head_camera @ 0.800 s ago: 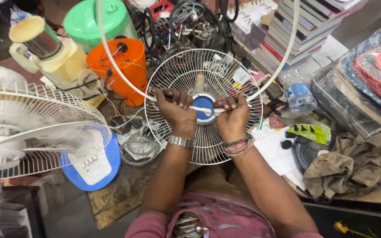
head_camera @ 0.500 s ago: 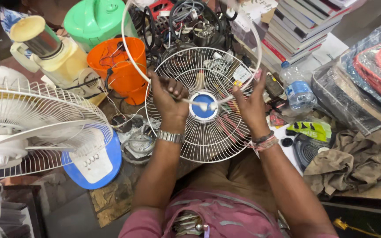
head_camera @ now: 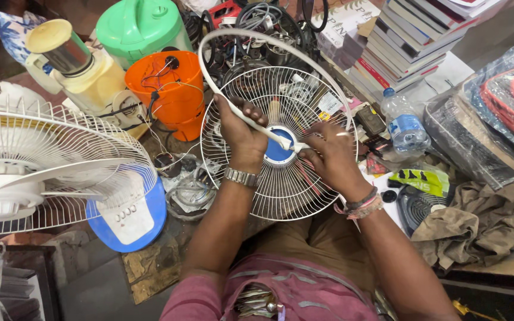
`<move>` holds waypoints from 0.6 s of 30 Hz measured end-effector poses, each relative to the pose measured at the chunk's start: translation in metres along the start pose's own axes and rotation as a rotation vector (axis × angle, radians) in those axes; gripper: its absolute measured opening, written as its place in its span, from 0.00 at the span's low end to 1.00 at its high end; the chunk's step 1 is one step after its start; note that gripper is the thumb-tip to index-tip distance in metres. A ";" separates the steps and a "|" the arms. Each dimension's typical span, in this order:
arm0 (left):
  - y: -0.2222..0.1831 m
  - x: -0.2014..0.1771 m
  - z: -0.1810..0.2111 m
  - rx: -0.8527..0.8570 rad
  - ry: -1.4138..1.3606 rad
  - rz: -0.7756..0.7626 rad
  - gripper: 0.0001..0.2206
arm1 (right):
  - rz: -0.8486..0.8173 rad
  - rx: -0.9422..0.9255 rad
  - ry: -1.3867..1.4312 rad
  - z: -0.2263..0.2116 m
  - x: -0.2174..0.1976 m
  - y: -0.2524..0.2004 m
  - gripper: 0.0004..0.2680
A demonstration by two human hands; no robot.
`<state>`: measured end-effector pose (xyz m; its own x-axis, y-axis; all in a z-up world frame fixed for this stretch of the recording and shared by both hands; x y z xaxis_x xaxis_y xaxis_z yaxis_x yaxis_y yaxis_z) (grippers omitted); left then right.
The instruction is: The person repairs a white table fan by manipulating its power cord and using a screwdriver to adjust components on the fan's front grill. The person repeatedly handles the cord and the grill, occasionally using the screwdriver to tighten or loosen parts.
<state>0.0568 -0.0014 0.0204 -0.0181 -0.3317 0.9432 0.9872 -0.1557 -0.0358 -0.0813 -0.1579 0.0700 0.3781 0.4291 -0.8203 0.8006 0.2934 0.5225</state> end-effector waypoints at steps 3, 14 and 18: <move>-0.016 -0.002 -0.013 -0.062 0.091 0.039 0.25 | -0.130 0.090 0.313 0.003 0.017 -0.001 0.07; -0.029 0.027 0.003 0.146 -0.005 -0.250 0.25 | 0.036 0.319 0.322 -0.023 0.024 -0.004 0.07; -0.034 0.027 0.004 0.137 -0.027 -0.323 0.25 | -0.045 0.197 0.344 -0.015 0.021 0.000 0.08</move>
<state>0.0233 -0.0010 0.0487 -0.3306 -0.2611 0.9069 0.9433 -0.1214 0.3090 -0.0799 -0.1363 0.0562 0.1897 0.6901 -0.6984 0.8994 0.1633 0.4056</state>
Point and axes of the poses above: each hand's wrist, its own y-axis towards the middle knuckle, its own x-axis out of the palm, z = x × y, the point moved 4 cm from there along y, towards the middle knuckle, and after that the axes turned 12 degrees about -z, right-handed, at the moved point
